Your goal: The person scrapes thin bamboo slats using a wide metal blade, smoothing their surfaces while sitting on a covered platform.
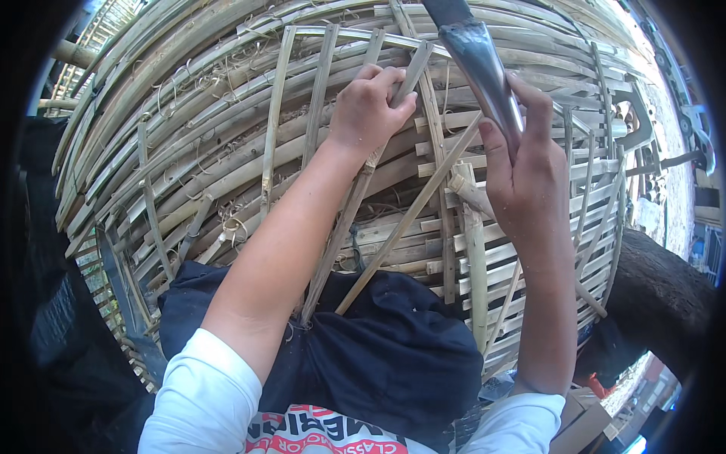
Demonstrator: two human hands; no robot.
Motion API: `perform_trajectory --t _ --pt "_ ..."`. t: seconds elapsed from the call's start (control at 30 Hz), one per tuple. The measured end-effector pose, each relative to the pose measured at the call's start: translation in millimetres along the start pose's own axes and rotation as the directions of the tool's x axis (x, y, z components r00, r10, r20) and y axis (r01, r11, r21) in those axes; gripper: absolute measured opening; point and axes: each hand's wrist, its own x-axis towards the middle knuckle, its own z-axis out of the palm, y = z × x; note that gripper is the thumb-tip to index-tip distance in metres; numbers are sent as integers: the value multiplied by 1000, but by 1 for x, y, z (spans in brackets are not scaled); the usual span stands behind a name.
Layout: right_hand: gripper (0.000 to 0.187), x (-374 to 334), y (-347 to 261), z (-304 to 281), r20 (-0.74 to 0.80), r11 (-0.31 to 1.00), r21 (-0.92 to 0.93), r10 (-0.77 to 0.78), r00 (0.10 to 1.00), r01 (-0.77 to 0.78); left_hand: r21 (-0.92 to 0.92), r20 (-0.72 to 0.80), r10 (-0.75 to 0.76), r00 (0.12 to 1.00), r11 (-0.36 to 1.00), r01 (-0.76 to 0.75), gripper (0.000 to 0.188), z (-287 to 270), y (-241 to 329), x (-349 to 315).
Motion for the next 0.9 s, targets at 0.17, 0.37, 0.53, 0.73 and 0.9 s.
perform_trajectory --t 0.17,0.37,0.53,0.73,0.9 --pt "41 -27 5 -5 72 966 115 226 971 -233 31 -11 34 999 999 -34 30 -1 3 1" --pt "43 -73 21 22 67 873 296 386 920 -388 122 10 75 997 990 -75 30 -8 -3 0" --pt "35 -74 31 28 92 849 363 378 921 -384 180 -13 148 989 973 -144 28 -14 -10 1" --pt "34 -57 40 31 63 979 54 193 979 -197 150 -35 179 983 974 -172 28 -13 -11 2" --pt "33 -39 36 26 63 992 -40 120 991 -118 111 -32 141 990 984 -136 27 -12 -8 1"
